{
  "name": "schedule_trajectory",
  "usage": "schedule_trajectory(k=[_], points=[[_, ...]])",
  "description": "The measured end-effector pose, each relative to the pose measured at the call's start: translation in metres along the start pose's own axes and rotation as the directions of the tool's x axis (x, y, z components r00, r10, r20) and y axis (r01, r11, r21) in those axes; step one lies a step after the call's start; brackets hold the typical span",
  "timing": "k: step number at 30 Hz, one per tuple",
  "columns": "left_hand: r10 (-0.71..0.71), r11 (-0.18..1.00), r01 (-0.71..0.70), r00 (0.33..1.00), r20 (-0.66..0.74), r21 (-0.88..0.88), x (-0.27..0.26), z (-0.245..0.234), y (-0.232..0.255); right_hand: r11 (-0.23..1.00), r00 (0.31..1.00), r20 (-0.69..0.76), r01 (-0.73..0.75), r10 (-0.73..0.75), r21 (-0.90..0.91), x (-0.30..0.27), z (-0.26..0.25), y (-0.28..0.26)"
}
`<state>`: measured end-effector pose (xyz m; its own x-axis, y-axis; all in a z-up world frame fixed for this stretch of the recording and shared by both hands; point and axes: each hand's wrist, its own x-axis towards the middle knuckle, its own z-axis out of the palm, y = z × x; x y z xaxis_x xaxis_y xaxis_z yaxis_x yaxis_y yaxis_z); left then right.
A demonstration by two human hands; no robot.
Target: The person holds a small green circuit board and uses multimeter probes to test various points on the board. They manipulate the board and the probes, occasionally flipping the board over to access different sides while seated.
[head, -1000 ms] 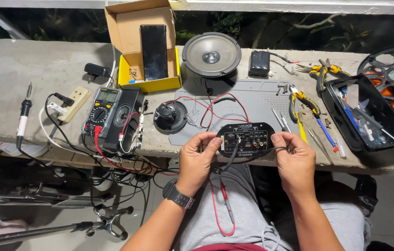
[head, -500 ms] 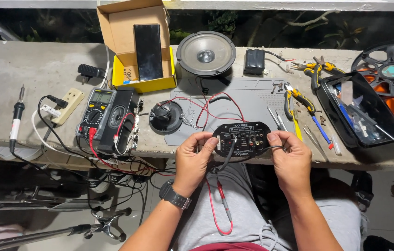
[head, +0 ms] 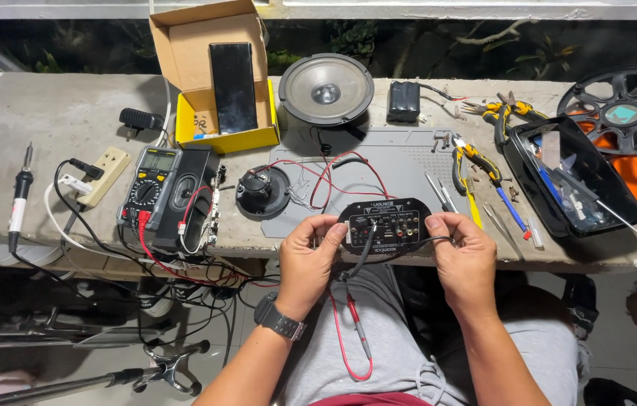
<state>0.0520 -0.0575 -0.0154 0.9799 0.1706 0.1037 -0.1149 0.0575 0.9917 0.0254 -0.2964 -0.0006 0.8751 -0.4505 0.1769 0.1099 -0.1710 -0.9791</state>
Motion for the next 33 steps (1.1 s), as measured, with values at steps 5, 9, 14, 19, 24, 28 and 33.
schedule_trajectory(k=[5,9,14,19,24,28,33], points=[[0.007,1.000,-0.007,1.000,-0.001,0.031,-0.001,0.000,0.003,1.000,1.000,-0.001,0.003,-0.003,-0.012,-0.001,0.000,-0.002],[0.014,0.999,-0.014,1.000,-0.002,0.036,-0.001,0.001,0.002,1.000,1.000,0.001,0.018,-0.018,-0.015,0.000,-0.001,0.003],[0.017,0.999,-0.017,1.000,0.002,0.048,-0.002,0.000,0.002,0.999,1.000,0.002,0.026,-0.026,-0.022,-0.001,-0.001,0.000],[0.021,0.998,-0.021,1.000,0.001,0.054,-0.001,-0.001,0.003,0.999,0.999,0.005,0.036,-0.036,-0.022,-0.001,-0.001,0.001],[0.044,0.995,-0.045,0.999,0.008,0.085,-0.001,-0.002,0.005,0.999,0.999,-0.004,0.036,-0.036,-0.023,-0.003,-0.001,-0.003],[0.046,0.995,-0.047,0.999,0.014,0.092,-0.001,-0.002,0.007,0.999,0.999,-0.007,0.032,-0.032,-0.025,-0.003,-0.002,-0.001],[0.054,0.993,-0.054,0.999,0.004,0.107,-0.001,-0.002,0.008,1.000,1.000,-0.018,0.024,-0.024,-0.013,-0.001,-0.006,0.013]])
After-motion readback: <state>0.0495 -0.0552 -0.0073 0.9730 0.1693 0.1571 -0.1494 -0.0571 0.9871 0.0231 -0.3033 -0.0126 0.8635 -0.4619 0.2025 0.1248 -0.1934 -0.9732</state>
